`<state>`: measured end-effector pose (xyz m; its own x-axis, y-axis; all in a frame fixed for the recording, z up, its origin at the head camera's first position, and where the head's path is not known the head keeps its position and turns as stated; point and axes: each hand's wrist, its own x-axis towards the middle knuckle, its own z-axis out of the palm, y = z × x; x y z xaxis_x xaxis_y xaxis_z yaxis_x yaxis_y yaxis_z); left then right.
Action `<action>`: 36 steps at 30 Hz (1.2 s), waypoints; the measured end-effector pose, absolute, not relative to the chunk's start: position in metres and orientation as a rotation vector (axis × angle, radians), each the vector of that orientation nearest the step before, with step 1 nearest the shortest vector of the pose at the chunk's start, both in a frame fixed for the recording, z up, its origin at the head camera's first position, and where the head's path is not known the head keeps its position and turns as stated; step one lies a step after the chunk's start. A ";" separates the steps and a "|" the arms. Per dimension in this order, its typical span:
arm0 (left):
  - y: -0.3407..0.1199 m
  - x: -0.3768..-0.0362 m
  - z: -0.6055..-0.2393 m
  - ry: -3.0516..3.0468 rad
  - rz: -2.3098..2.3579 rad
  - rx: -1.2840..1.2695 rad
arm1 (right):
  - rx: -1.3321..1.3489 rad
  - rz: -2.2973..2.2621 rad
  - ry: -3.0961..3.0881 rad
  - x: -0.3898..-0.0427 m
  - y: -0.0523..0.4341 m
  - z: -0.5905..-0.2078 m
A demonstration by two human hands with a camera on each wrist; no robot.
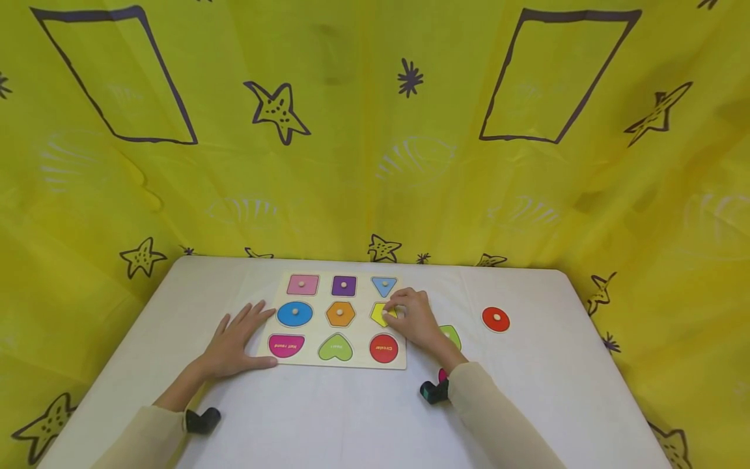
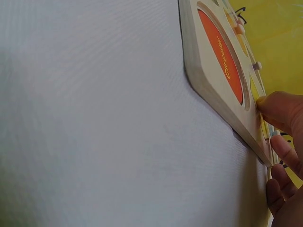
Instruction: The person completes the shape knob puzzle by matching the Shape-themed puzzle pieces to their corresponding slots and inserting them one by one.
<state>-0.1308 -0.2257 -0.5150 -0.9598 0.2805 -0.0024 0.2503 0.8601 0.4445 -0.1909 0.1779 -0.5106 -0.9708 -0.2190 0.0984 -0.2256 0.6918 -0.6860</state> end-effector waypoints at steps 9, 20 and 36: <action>-0.226 -0.132 -0.517 2.971 0.687 0.436 | 0.404 1.183 -2.854 -0.188 0.178 -0.505; -0.226 -0.132 -0.516 2.968 0.685 0.440 | 0.371 1.168 -2.889 -0.188 0.178 -0.503; -0.227 -0.131 -0.516 2.965 0.691 0.432 | 0.668 1.093 -2.946 -0.188 0.206 -0.476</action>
<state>-0.1314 -0.2268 -0.5163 -0.9583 0.2858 -0.0014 0.2557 0.8596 0.4425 -0.1878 0.2055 -0.4760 -0.9112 -0.4048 0.0768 -0.3569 0.6824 -0.6379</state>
